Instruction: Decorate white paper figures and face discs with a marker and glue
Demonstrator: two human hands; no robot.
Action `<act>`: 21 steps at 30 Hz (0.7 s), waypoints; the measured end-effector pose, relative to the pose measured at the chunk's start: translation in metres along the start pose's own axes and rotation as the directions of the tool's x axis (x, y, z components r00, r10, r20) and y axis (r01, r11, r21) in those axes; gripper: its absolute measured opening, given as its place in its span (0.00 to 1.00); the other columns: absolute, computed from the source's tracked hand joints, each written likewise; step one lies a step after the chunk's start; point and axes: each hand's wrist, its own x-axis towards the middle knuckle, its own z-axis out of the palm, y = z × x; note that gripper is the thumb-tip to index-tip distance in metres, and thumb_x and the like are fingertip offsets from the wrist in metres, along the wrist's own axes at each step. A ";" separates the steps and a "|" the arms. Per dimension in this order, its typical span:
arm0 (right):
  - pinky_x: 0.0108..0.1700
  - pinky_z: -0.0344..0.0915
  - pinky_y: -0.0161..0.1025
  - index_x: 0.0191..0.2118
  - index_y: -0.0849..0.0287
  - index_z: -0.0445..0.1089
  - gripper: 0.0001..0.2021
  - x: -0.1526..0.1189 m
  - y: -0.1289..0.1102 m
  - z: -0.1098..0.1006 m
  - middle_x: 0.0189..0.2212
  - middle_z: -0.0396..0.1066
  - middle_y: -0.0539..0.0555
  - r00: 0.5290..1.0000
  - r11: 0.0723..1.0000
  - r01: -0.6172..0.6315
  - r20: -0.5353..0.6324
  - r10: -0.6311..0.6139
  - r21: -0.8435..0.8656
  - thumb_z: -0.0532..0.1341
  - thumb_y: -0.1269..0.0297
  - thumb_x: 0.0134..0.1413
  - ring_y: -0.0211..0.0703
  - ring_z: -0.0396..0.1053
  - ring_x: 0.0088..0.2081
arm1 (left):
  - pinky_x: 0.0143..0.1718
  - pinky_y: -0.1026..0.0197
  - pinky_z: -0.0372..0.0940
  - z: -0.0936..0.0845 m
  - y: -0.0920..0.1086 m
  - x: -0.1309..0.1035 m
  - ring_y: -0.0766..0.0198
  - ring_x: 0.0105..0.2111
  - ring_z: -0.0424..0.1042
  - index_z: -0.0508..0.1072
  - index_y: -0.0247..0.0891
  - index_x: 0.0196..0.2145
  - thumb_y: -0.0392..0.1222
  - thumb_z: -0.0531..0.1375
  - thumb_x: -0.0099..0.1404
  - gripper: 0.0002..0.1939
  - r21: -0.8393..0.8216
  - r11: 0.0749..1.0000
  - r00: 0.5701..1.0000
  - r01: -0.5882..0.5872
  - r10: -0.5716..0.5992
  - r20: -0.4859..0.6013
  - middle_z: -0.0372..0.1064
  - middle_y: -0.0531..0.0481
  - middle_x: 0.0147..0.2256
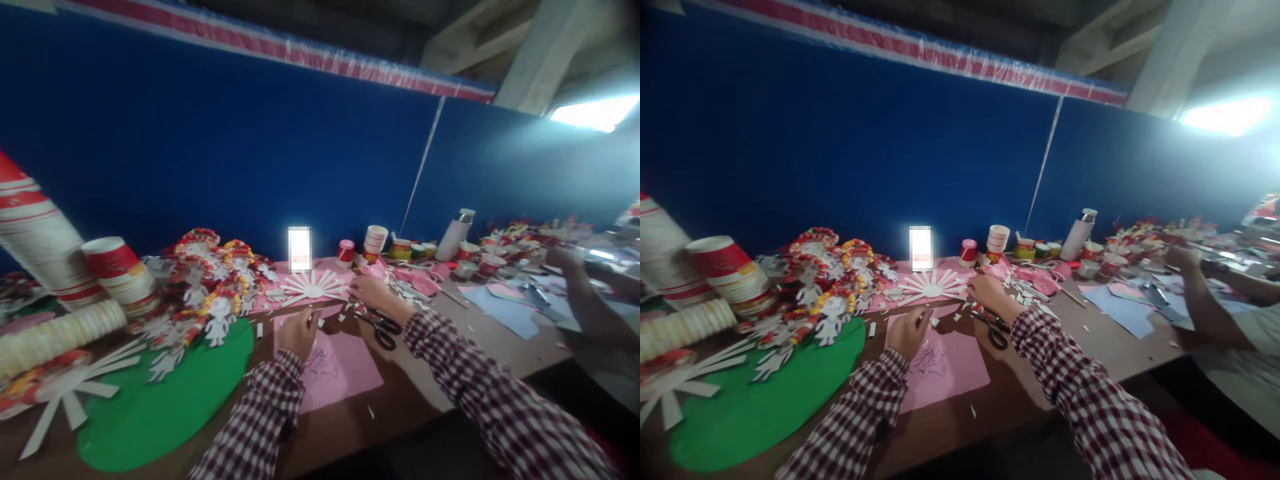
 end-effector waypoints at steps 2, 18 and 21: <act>0.45 0.68 0.47 0.49 0.61 0.66 0.14 -0.003 -0.010 0.007 0.47 0.67 0.56 0.998 0.998 0.065 0.016 -0.065 0.023 0.57 0.60 0.61 0.44 0.69 0.44 | 0.29 0.62 0.60 -0.004 0.002 0.000 0.59 0.30 0.74 0.75 0.40 0.35 0.47 0.49 0.68 0.17 -0.011 1.000 1.000 0.025 -0.025 0.004 0.76 0.47 0.30; 0.42 0.69 0.44 0.46 0.63 0.67 0.13 0.010 -0.027 0.005 0.43 0.69 0.55 0.992 0.903 0.050 -0.123 0.003 0.426 0.58 0.60 0.61 0.42 0.69 0.40 | 0.34 0.61 0.63 -0.005 0.001 0.001 0.61 0.30 0.72 0.74 0.39 0.37 0.46 0.53 0.66 0.13 0.035 0.999 0.996 -0.013 0.017 -0.091 0.75 0.48 0.31; 0.33 0.66 0.35 0.37 0.65 0.69 0.09 0.014 -0.024 -0.016 0.32 0.70 0.53 0.976 0.819 0.089 -0.214 0.042 0.566 0.57 0.63 0.59 0.38 0.68 0.32 | 0.38 0.59 0.64 -0.006 0.002 0.001 0.62 0.32 0.72 0.73 0.38 0.39 0.43 0.54 0.65 0.10 0.017 0.998 0.987 -0.054 0.056 -0.148 0.74 0.48 0.34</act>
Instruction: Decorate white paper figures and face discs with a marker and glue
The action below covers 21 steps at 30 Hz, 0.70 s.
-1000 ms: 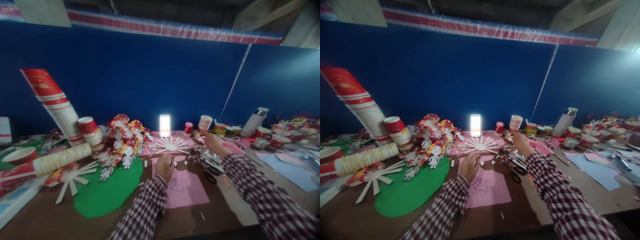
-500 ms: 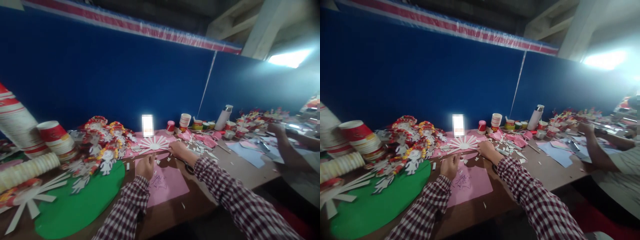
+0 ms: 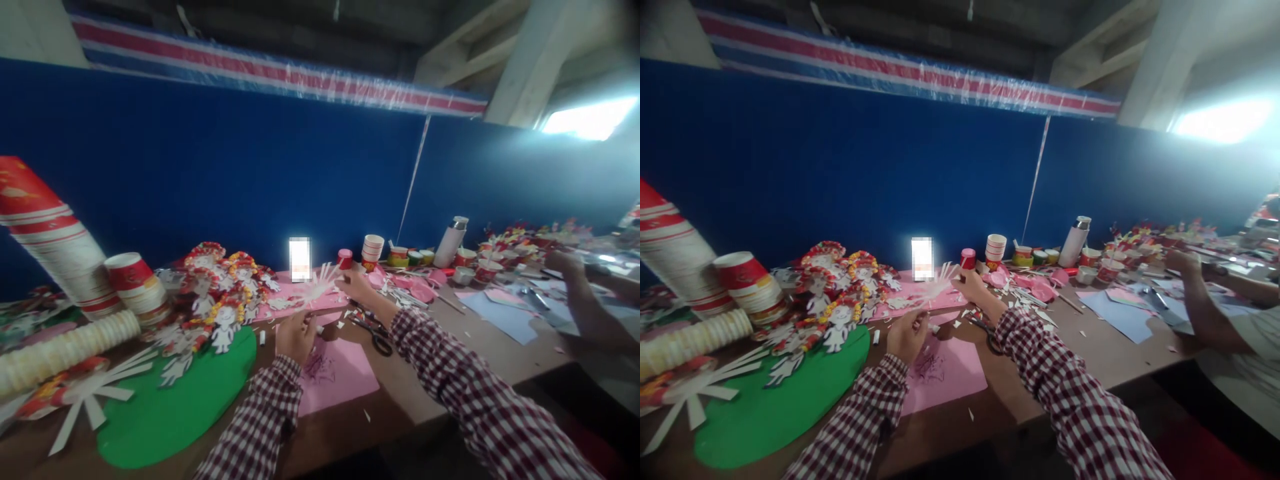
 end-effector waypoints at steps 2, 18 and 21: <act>0.29 0.63 0.32 0.33 0.65 0.68 0.10 0.003 -0.008 -0.015 0.27 0.70 0.52 0.998 0.993 0.029 -0.060 -0.022 0.116 0.55 0.63 0.57 0.36 0.67 0.28 | 0.39 0.58 0.65 -0.005 0.004 0.001 0.61 0.34 0.72 0.72 0.37 0.39 0.42 0.53 0.66 0.10 -0.017 0.999 0.999 -0.030 0.029 -0.043 0.73 0.46 0.36; 0.21 0.59 0.30 0.30 0.61 0.66 0.13 -0.053 -0.058 -0.102 0.22 0.69 0.50 0.966 0.733 0.258 -0.156 -0.206 0.629 0.61 0.55 0.49 0.33 0.64 0.21 | 0.43 0.55 0.66 -0.139 0.069 0.008 0.59 0.36 0.71 0.71 0.33 0.44 0.43 0.56 0.63 0.14 -0.029 0.996 0.967 -0.085 0.076 -0.242 0.71 0.43 0.40; 0.21 0.60 0.30 0.30 0.62 0.66 0.12 -0.071 -0.067 -0.108 0.22 0.70 0.50 0.970 0.712 0.232 -0.100 -0.223 0.663 0.63 0.57 0.48 0.33 0.64 0.21 | 0.49 0.53 0.64 -0.157 0.091 0.005 0.57 0.44 0.70 0.69 0.35 0.48 0.45 0.57 0.63 0.17 -0.027 0.990 0.974 -0.138 0.130 -0.185 0.69 0.42 0.45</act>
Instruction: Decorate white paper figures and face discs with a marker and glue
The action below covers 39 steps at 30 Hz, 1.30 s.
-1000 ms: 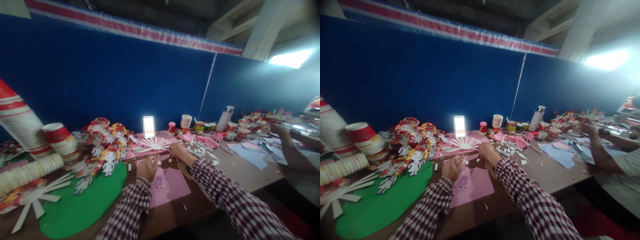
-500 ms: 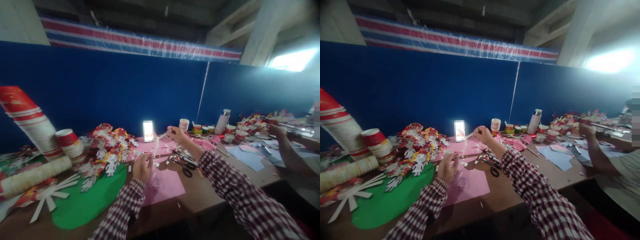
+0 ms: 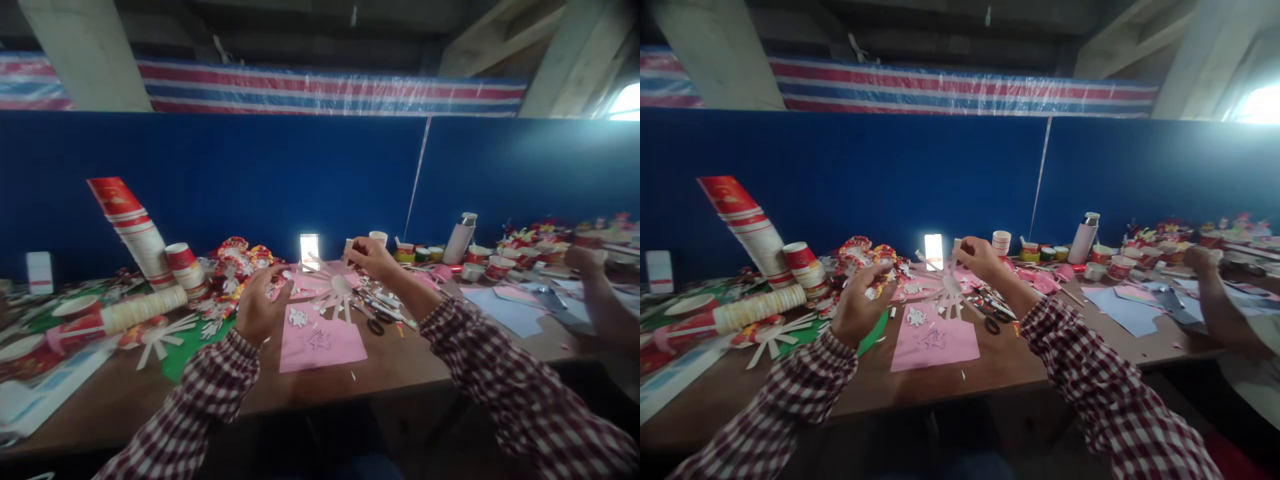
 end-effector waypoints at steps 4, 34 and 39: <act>0.24 0.62 0.29 0.30 0.62 0.65 0.10 -0.015 -0.012 0.010 0.23 0.71 0.51 0.991 0.987 -0.101 0.097 0.089 0.128 0.63 0.60 0.49 0.33 0.67 0.23 | 0.56 0.46 0.57 -0.006 0.016 0.002 0.50 0.55 0.61 0.61 0.35 0.56 0.51 0.64 0.56 0.34 -0.012 0.998 0.990 -0.054 0.055 0.127 0.62 0.38 0.54; 0.38 0.67 0.36 0.34 0.59 0.71 0.18 -0.106 0.062 0.053 0.36 0.75 0.53 0.904 0.721 -0.391 0.090 0.418 0.573 0.69 0.52 0.40 0.42 0.72 0.37 | 0.31 0.67 0.70 0.056 0.016 -0.077 0.67 0.30 0.75 0.69 0.35 0.29 0.31 0.59 0.60 0.03 -0.769 0.038 0.421 0.638 -0.854 0.307 0.74 0.50 0.29; 0.33 0.66 0.37 0.30 0.59 0.69 0.17 -0.099 0.073 0.058 0.29 0.73 0.52 0.901 0.741 -0.367 0.018 0.432 0.563 0.69 0.51 0.40 0.42 0.71 0.30 | 0.35 0.64 0.71 0.059 0.019 -0.091 0.63 0.35 0.75 0.70 0.35 0.29 0.31 0.59 0.60 0.03 -0.771 -0.026 0.427 0.637 -0.820 0.380 0.75 0.47 0.33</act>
